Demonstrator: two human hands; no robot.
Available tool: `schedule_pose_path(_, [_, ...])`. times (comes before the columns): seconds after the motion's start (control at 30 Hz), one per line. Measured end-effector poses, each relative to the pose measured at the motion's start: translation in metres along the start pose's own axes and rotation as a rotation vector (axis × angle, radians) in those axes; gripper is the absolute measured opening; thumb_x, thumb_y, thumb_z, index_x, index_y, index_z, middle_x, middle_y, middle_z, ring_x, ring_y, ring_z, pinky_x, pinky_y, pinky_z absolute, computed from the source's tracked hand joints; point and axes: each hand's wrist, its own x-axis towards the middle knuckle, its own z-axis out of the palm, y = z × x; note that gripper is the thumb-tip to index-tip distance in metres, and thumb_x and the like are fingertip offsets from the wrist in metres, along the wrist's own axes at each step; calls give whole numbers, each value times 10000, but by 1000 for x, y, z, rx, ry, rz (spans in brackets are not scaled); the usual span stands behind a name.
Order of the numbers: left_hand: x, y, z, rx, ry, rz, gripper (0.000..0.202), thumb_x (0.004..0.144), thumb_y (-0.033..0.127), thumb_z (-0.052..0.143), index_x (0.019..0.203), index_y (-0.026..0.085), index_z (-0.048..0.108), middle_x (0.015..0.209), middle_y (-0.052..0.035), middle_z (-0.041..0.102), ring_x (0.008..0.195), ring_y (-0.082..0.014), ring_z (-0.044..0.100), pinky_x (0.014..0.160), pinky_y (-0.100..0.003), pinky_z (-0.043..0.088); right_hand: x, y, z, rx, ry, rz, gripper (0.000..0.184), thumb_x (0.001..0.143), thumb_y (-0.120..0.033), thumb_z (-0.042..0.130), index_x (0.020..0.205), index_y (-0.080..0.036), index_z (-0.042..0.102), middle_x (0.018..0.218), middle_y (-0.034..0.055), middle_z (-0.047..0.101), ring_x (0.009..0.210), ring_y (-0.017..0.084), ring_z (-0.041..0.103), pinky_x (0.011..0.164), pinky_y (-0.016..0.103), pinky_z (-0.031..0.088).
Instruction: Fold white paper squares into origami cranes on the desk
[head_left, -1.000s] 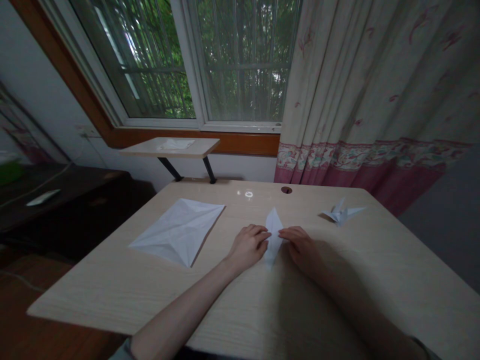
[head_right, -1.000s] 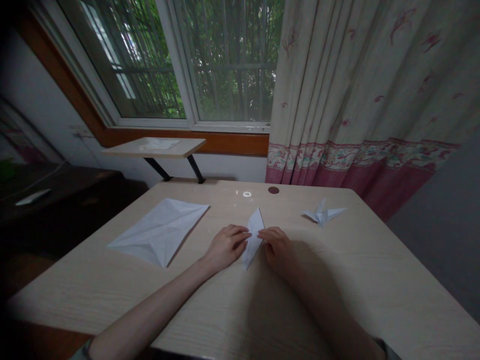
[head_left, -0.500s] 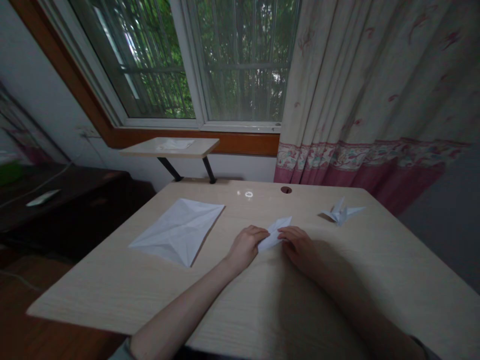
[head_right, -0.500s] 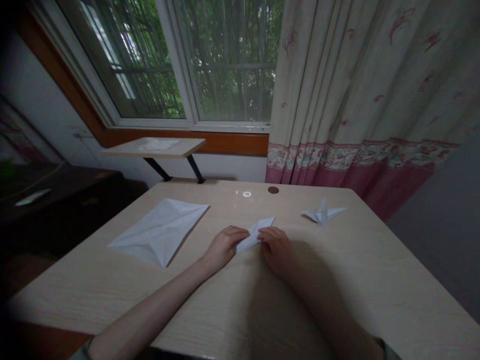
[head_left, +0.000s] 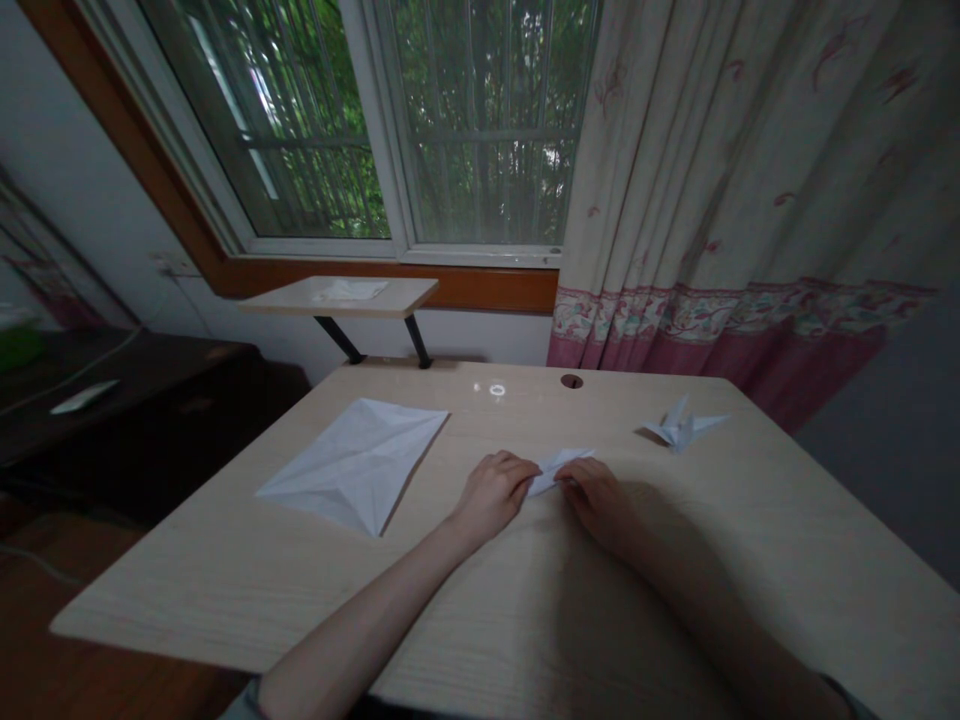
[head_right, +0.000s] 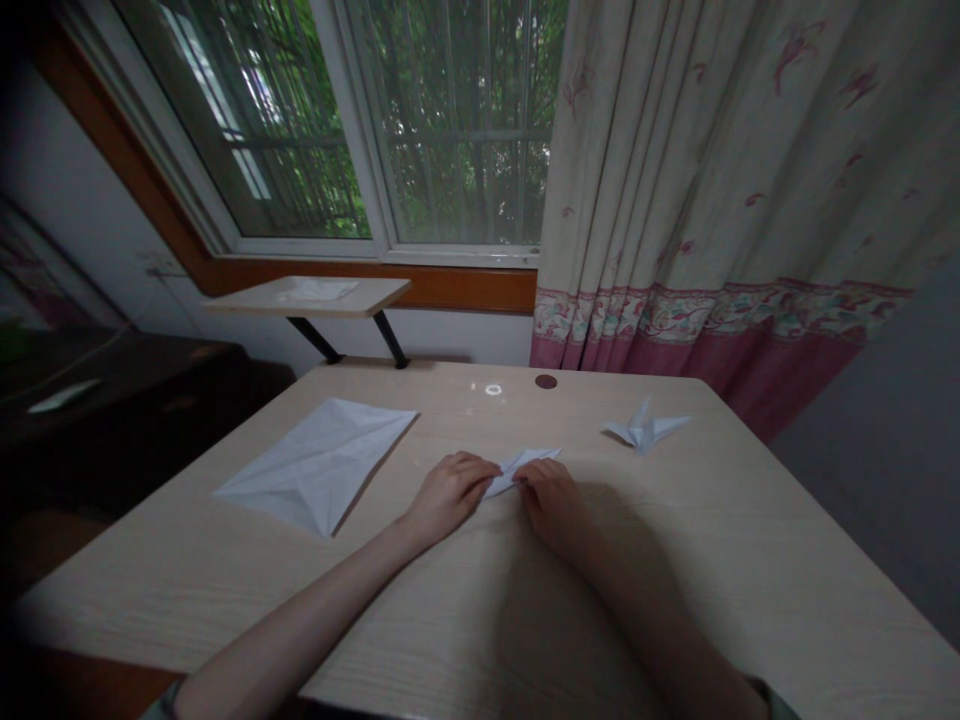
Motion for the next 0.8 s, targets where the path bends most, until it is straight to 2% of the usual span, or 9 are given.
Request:
schedule_pose_path(0.2, [-1, -3, 4, -54, 23, 62, 267, 949, 106, 533, 1103, 221, 718, 1081, -27, 758, 1018, -215, 639, 916, -377, 498, 1, -7, -2, 24, 6, 103, 209, 906, -135, 449, 952, -237, 625, 887, 54, 690, 823, 216, 639, 774, 361, 529])
schedule_pose_path(0.47, [-3, -8, 8, -190, 33, 117, 416, 869, -50, 445, 1079, 202, 701, 1071, -23, 743, 1019, -186, 606, 944, -343, 498, 0, -17, -7, 109, 27, 66, 178, 884, -141, 471, 970, -238, 593, 911, 57, 682, 833, 209, 641, 767, 343, 538])
schedule_pose_path(0.67, [-2, -1, 3, -205, 30, 75, 344, 853, -17, 481, 1055, 179, 680, 1044, -47, 722, 1024, -199, 598, 948, -346, 501, 3, -14, -6, 63, 40, 124, 244, 797, -60, 468, 939, -226, 577, 882, 54, 658, 818, 210, 623, 754, 348, 529])
schedule_pose_path(0.8, [-1, 5, -1, -181, 8, 12, 246, 936, 81, 483, 1062, 191, 663, 1046, -47, 712, 1036, -207, 597, 946, -350, 501, 2, -7, -2, 55, 53, 149, 261, 794, -75, 491, 989, -230, 571, 936, 66, 650, 893, 231, 615, 803, 382, 528])
